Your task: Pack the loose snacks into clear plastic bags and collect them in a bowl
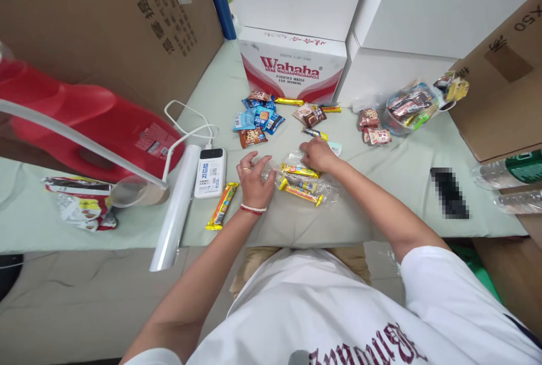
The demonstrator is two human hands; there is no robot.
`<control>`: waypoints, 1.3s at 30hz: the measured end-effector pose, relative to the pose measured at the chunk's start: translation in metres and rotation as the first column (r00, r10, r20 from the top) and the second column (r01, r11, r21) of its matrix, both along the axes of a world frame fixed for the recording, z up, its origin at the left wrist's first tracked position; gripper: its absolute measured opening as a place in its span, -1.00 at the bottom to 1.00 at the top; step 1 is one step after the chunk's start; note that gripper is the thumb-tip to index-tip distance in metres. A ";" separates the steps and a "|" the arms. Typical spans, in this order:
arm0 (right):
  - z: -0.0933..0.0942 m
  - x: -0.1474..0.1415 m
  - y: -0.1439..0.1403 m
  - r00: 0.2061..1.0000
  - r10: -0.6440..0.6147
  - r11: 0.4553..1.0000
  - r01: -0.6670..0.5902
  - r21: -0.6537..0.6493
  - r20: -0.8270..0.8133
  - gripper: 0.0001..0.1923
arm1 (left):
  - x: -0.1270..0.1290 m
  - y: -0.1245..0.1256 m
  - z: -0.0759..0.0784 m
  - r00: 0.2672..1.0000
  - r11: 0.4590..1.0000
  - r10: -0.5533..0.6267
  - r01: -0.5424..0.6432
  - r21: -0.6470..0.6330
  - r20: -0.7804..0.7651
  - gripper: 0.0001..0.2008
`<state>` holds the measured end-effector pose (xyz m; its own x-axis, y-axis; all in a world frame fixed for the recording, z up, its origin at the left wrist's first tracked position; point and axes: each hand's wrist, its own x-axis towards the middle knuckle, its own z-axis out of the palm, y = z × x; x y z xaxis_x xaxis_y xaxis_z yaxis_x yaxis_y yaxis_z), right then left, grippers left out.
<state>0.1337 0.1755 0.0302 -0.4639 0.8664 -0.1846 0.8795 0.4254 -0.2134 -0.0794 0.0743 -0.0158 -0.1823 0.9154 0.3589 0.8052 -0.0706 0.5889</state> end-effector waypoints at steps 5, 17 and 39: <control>0.000 0.001 0.000 0.997 -0.037 0.995 0.030 -0.100 -0.064 -0.78 | 0.005 -0.005 0.004 0.999 1.000 0.008 -0.010 -0.029 -0.049 -0.71; 0.049 0.002 -0.046 0.972 0.138 0.990 -0.130 0.055 -0.188 -0.76 | 0.006 0.026 -0.008 0.972 0.973 -0.075 0.120 -0.196 0.222 -0.28; -0.008 -0.008 -0.106 0.976 0.170 0.981 -0.181 -0.071 -0.139 -0.60 | -0.037 0.015 0.021 0.831 0.846 0.033 0.272 -0.458 0.555 -0.51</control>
<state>0.1255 0.0695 0.0226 -0.6326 0.7533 -0.1797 0.7542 0.5466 -0.3638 -0.1160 0.0889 0.0052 -0.0763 0.9596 -0.2710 0.3641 0.2798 0.8884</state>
